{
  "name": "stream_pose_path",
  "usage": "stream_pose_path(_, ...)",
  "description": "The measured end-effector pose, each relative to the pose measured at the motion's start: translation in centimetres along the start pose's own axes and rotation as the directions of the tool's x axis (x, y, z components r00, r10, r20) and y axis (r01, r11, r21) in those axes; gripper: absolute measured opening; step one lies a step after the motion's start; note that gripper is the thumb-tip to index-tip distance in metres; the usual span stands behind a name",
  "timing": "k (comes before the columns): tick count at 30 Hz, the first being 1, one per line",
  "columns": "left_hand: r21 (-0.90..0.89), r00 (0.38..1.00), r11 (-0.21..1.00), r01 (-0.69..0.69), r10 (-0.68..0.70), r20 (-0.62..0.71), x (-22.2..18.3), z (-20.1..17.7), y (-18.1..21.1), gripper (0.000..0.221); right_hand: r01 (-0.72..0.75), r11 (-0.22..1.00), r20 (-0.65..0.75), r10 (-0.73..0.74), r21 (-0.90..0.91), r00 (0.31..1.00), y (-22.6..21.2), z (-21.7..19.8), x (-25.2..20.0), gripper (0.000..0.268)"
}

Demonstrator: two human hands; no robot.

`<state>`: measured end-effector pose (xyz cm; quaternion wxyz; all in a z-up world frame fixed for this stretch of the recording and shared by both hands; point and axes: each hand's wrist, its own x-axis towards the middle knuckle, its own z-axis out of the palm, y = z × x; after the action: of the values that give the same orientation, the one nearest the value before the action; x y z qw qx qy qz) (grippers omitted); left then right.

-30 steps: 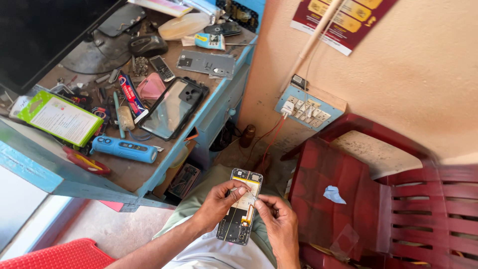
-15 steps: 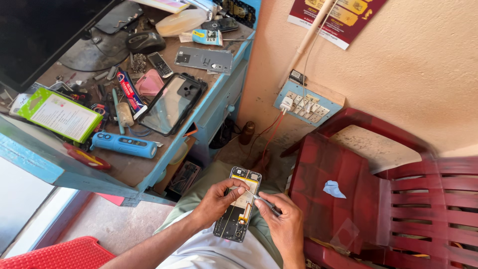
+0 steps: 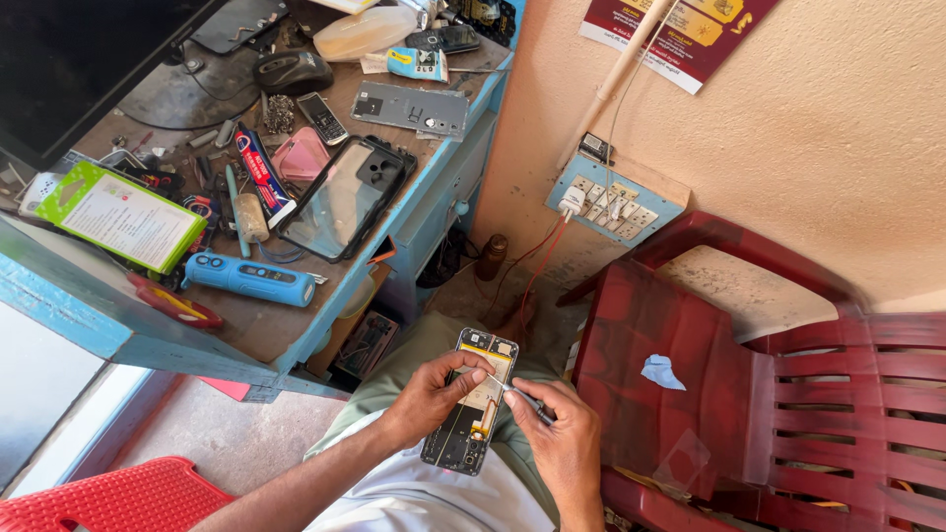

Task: The person is repairing a disassembled smartphone while sitting on a low stool. They use a screwdriver to remove screws from the internal frame and a blue heat gun to apply heat to the battery area, likely to soften adhesive for removal.

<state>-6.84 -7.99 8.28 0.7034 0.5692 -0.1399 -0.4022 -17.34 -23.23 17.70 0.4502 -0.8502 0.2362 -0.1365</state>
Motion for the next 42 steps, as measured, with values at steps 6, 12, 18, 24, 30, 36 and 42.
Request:
stream_pose_path(6,0.168,0.99,0.976,-0.138,0.143,-0.015,-0.3,0.2,0.7,0.023,-0.017,1.0,-0.096,0.015,-0.015,0.995,-0.9,-0.5,0.0,0.022)
stream_pose_path(12,0.455,0.914,0.813,-0.364,0.407,0.003,-0.8,0.9,1.1,0.019,0.178,0.983,-0.092,-0.181,-0.033,0.979,-3.4,0.6,0.5,0.019)
stream_pose_path(18,0.482,0.922,0.808,-0.339,0.388,-0.003,-1.5,1.0,2.1,0.021,0.221,0.974,-0.056,-0.224,-0.058,0.973,-4.7,1.4,1.0,0.017)
stream_pose_path(24,0.505,0.907,0.779,-0.371,0.422,0.015,-1.7,1.1,2.4,0.019,0.244,0.967,-0.034,-0.247,-0.08,0.968,-5.0,1.4,1.2,0.018)
stream_pose_path(30,0.584,0.905,0.72,-0.374,0.422,0.058,-2.1,0.8,2.5,0.028,0.264,0.955,-0.018,-0.268,-0.134,0.963,-5.2,1.4,1.1,0.016)
stream_pose_path(36,0.626,0.918,0.705,-0.333,0.393,0.045,-2.0,0.2,1.8,0.023,0.244,0.957,0.054,-0.239,-0.158,0.97,-2.9,2.2,0.9,0.022)
stream_pose_path(42,0.659,0.872,0.644,-0.389,0.488,0.038,-1.8,-0.1,1.6,0.028,0.201,0.973,0.064,-0.195,-0.11,0.979,-2.0,3.1,1.3,0.03)
